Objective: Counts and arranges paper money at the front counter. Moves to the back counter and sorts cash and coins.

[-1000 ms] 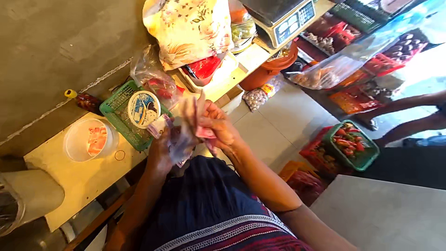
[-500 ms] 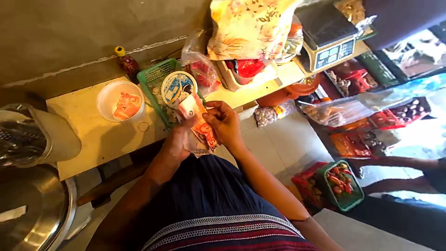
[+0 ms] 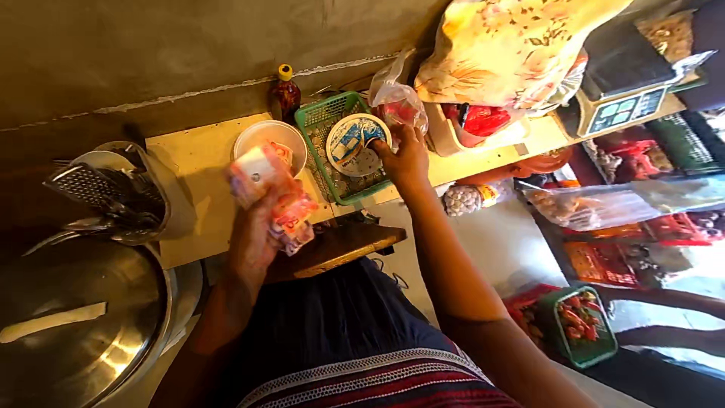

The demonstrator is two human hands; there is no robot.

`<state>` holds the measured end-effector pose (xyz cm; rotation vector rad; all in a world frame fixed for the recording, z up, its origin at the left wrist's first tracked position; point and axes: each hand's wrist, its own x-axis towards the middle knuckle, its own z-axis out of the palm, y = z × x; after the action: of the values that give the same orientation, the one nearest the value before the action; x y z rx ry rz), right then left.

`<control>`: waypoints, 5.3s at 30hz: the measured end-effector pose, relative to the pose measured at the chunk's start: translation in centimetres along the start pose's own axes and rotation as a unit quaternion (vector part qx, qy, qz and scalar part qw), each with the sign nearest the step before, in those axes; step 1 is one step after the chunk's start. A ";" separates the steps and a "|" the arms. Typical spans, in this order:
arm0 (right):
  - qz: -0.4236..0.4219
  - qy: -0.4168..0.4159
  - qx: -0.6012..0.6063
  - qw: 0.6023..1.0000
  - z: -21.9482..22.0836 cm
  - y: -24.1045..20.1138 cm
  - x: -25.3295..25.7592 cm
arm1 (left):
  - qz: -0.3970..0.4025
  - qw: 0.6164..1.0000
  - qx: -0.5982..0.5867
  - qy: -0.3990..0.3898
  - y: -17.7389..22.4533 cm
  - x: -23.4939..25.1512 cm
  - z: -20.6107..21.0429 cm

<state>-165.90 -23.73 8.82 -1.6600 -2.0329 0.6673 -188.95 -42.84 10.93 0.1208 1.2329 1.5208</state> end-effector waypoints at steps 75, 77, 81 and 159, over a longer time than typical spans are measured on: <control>0.083 -0.182 0.075 0.977 2.0 3.1 9.8 | 0.006 0.997 0.073 0.041 0.5 9.3 -0.8; 0.077 -0.198 0.071 0.975 3.0 3.4 9.0 | 0.005 0.996 0.068 0.061 0.3 9.1 -0.9; 0.023 -0.237 0.058 0.969 6.3 1.5 9.3 | 0.026 0.994 0.050 0.094 0.3 8.7 -0.8; -0.152 -0.331 -0.032 0.931 8.9 4.9 12.5 | 0.144 0.966 0.138 0.163 -1.3 11.8 -3.5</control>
<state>-169.90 -11.50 -0.87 -1.1897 -2.7217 1.1681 -194.77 -36.17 2.29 0.2489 1.7494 1.6526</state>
